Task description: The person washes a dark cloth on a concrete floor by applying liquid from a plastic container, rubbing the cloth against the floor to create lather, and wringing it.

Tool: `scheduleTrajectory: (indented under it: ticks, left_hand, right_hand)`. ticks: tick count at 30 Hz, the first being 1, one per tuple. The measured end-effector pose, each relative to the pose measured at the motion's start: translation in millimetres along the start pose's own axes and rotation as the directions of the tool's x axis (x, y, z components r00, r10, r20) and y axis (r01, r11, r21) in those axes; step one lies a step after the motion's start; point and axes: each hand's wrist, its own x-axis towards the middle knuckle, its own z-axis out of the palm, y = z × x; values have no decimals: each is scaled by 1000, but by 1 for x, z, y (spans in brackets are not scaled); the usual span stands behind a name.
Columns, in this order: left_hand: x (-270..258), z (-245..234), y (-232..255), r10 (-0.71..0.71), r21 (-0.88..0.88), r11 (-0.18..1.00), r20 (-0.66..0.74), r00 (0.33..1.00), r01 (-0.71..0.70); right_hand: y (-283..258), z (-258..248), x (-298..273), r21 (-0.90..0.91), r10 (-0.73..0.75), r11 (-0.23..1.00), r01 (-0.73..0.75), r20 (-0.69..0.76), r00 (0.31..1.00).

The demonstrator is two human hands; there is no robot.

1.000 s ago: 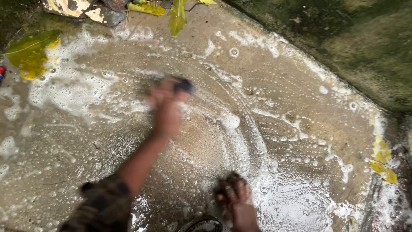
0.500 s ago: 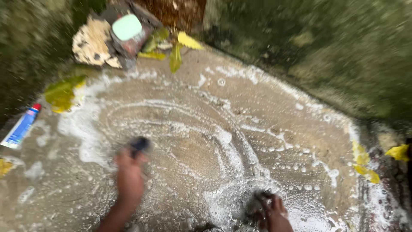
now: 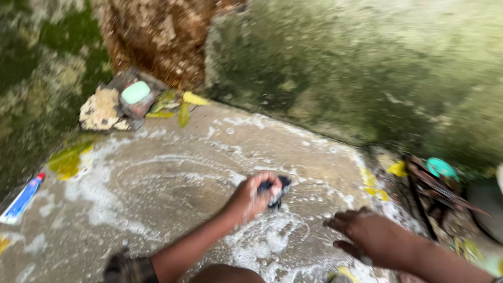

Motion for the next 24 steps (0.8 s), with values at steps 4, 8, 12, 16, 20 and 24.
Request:
scheduleTrajectory:
  ticks: [4, 8, 12, 16, 20, 24]
  left_hand:
    - [21, -4, 105, 13, -154, 988, 194, 981, 17]
    - [7, -5, 183, -9, 33, 999, 207, 978, 2]
    - [-4, -17, 223, 13, -24, 1000, 228, 974, -8]
    - [-9, -37, 237, 106, 161, 978, 154, 982, -131]
    - [-30, -81, 233, 514, 555, 682, 98, 852, -475]
    - [-82, -113, 218, 261, 805, 584, -65, 963, -104]
  right_hand:
    - [-9, -27, -50, -158, -13, 988, -4, -104, 994]
    - [-19, -56, -55, -85, 52, 993, -85, -333, 941]
    - [-41, -99, -30, 265, 19, 946, 188, -623, 782]
    - [-49, -125, 14, 569, 75, 784, 250, -487, 870]
    - [-49, -135, 67, 589, -230, 626, 511, -487, 843]
    - [-69, -131, 117, 199, -405, 797, 570, -523, 750]
